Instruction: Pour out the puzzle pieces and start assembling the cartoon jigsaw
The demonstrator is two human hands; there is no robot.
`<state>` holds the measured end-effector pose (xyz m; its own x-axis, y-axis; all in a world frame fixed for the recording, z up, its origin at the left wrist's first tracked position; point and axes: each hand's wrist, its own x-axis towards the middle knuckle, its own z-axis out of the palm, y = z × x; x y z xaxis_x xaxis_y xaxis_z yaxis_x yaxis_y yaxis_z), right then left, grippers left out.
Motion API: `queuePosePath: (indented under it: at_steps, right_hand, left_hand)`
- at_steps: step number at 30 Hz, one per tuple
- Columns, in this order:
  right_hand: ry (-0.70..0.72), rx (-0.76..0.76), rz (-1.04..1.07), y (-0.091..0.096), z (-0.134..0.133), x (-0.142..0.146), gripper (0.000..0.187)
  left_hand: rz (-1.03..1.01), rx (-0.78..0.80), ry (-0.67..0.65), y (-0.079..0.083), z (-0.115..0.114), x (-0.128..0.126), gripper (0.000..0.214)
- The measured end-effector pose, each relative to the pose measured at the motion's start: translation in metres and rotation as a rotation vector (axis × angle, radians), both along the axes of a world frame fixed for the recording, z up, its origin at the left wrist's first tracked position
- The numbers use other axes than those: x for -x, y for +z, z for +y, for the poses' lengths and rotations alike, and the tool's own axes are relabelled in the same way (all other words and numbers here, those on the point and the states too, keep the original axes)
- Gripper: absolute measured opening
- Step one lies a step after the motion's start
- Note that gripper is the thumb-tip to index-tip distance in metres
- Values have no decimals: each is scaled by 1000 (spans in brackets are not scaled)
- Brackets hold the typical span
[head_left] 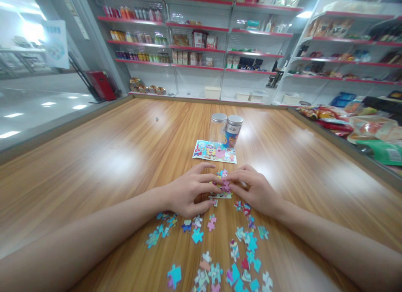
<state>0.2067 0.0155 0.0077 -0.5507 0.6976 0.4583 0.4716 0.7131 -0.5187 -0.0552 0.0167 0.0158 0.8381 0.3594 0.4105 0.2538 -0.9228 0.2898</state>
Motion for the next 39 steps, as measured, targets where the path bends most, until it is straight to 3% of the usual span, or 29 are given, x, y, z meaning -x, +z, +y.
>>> queuePosePath:
  at_steps: [18, 39]
  right_hand:
    - [19, -58, -2, 2, 0, 0, 20]
    - [65, -92, -19, 0, 0, -3, 33]
  left_hand:
    - [-10, -7, 0, 1, -1, 0, 46]
    - [-2, -2, 3, 0, -1, 0, 43]
